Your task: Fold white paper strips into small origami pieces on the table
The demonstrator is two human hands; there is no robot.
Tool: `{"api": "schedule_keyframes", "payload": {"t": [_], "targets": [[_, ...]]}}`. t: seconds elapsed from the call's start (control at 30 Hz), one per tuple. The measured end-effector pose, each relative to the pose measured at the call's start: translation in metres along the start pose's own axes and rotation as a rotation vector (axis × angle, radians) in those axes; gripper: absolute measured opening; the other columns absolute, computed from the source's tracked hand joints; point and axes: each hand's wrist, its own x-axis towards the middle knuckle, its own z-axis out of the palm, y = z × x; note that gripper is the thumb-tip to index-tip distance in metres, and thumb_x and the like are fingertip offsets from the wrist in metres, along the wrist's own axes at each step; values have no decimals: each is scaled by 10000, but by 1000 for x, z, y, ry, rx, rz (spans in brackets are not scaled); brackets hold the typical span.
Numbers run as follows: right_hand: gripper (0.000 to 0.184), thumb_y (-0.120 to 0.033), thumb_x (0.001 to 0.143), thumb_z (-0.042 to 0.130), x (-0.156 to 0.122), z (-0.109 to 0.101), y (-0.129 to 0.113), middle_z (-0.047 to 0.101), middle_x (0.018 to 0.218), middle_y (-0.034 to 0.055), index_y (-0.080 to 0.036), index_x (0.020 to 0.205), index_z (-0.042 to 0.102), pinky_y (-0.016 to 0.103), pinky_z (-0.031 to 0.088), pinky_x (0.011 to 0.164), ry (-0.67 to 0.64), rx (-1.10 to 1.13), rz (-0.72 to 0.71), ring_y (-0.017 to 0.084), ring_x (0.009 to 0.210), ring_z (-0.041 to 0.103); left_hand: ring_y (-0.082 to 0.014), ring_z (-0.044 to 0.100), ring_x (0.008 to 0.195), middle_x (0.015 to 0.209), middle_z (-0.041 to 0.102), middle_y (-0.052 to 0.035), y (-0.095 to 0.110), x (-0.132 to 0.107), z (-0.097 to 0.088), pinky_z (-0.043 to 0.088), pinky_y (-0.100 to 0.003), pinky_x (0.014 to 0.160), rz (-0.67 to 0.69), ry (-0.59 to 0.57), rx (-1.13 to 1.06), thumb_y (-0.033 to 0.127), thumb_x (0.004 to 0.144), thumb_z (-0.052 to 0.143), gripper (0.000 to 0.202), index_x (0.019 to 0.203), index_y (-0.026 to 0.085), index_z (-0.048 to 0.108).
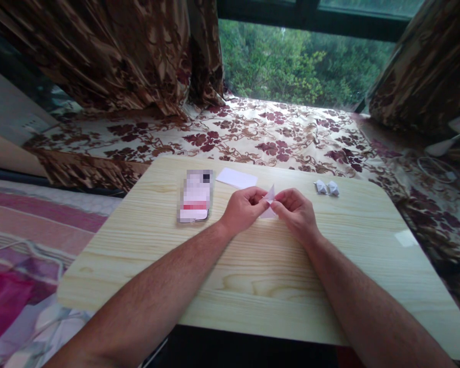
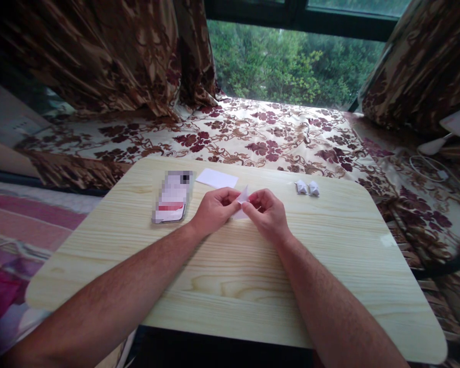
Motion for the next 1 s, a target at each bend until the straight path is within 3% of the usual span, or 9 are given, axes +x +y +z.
{"api": "schedule_keyframes", "payload": {"t": [0.2, 0.57, 1.0], "targets": [[394, -395, 660, 829, 0, 2, 6, 682, 773, 7, -226, 894, 560, 255, 456, 521, 3, -87, -12, 148, 633, 613, -126, 551, 621, 701, 660, -25, 2, -1, 1, 413, -230, 565, 11, 62, 42, 339, 755, 710, 222, 864, 147, 732], [374, -393, 777, 730, 3, -1, 4, 669, 709, -15, -195, 1055, 576, 219, 433, 449, 51, 27, 6, 112, 538, 585, -110, 527, 597, 708, 660, -20, 0, 2, -2, 397, -225, 558, -20, 52, -27, 393, 767, 708, 298, 894, 126, 744], [165, -291, 806, 677, 5, -10, -2, 674, 622, 0, -153, 894, 704, 220, 442, 454, -49, 105, 67, 120, 505, 621, -92, 497, 567, 682, 654, -19, 4, 3, -7, 355, -212, 512, -70, -34, -129, 385, 749, 743, 305, 891, 116, 737]]}}
